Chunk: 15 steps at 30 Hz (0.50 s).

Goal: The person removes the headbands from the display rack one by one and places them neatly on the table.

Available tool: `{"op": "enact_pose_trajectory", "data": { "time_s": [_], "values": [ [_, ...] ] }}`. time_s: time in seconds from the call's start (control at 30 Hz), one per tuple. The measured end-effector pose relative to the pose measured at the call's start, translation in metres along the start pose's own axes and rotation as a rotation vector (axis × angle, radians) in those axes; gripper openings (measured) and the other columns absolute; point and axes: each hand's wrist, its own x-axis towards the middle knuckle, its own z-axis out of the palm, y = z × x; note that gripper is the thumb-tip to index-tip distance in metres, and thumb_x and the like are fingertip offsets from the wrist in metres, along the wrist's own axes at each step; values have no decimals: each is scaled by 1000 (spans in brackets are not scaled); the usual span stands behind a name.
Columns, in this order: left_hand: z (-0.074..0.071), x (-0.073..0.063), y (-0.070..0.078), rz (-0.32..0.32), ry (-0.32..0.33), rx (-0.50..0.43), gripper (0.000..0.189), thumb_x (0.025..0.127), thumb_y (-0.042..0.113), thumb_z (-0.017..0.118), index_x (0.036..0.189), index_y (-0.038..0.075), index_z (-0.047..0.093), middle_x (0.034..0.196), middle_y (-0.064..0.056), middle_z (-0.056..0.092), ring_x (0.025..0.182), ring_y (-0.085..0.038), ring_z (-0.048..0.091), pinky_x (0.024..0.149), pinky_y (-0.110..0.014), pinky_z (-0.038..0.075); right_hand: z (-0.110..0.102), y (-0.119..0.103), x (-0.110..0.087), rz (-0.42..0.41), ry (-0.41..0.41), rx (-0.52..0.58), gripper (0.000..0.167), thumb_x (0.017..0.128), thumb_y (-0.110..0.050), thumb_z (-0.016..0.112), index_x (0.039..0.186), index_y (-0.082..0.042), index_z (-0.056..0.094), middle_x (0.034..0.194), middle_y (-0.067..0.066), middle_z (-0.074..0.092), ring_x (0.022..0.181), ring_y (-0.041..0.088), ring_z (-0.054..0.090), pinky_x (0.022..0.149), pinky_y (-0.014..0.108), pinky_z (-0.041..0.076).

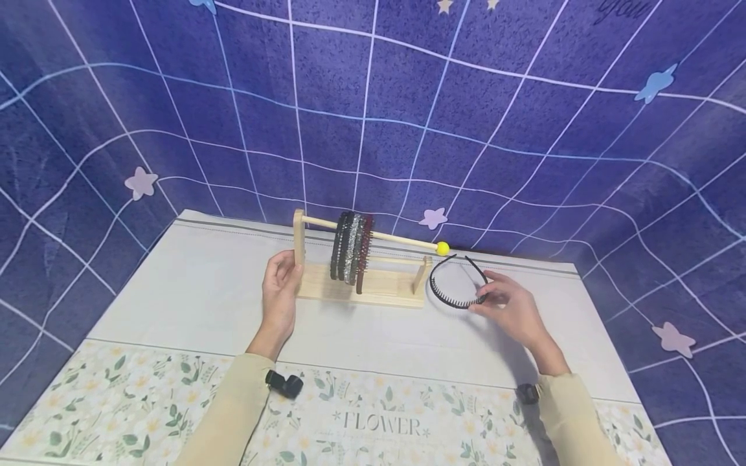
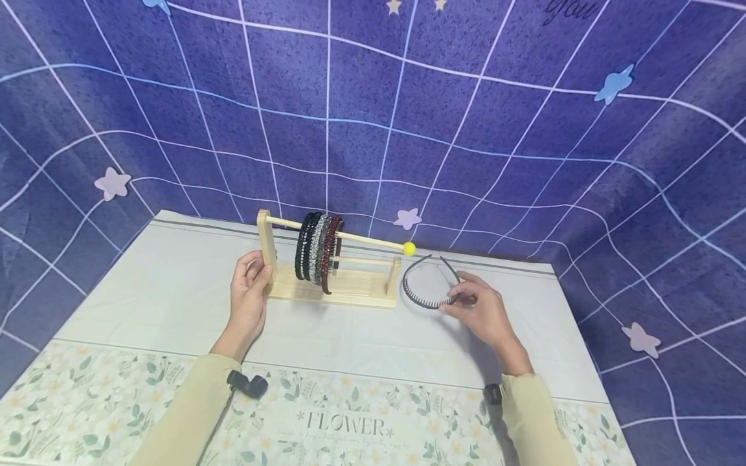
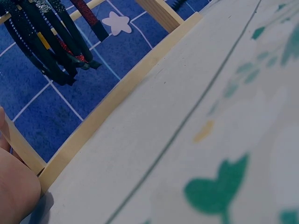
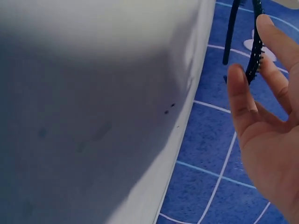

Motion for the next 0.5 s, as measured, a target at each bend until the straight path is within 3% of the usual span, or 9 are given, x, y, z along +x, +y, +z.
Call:
{"op": "enact_pose_trajectory", "data": {
  "time_s": [0.23,0.4,0.5],
  "values": [
    [0,1,-1,10,-1,-19,31,118,17,54,148,24,52,165,-3,54,161,-20,43,137,-40,32,2,11,6,9,-92,-70,29,78,-11,102,97,-8,81,153,27,63,93,29,78,86,24,64],
    [0,1,-1,13,2,-19,31,118,17,55,148,24,52,165,-3,55,160,-20,44,136,-40,32,4,17,13,2,-143,-148,29,80,-15,102,99,-11,81,155,23,63,98,28,76,96,43,62],
    [0,1,-1,6,4,-13,31,118,18,55,148,25,53,165,-3,55,160,-21,43,137,-41,31,5,20,16,-6,-174,-159,27,81,-13,101,99,-12,80,157,24,61,103,33,74,101,54,59]
  ]
}}
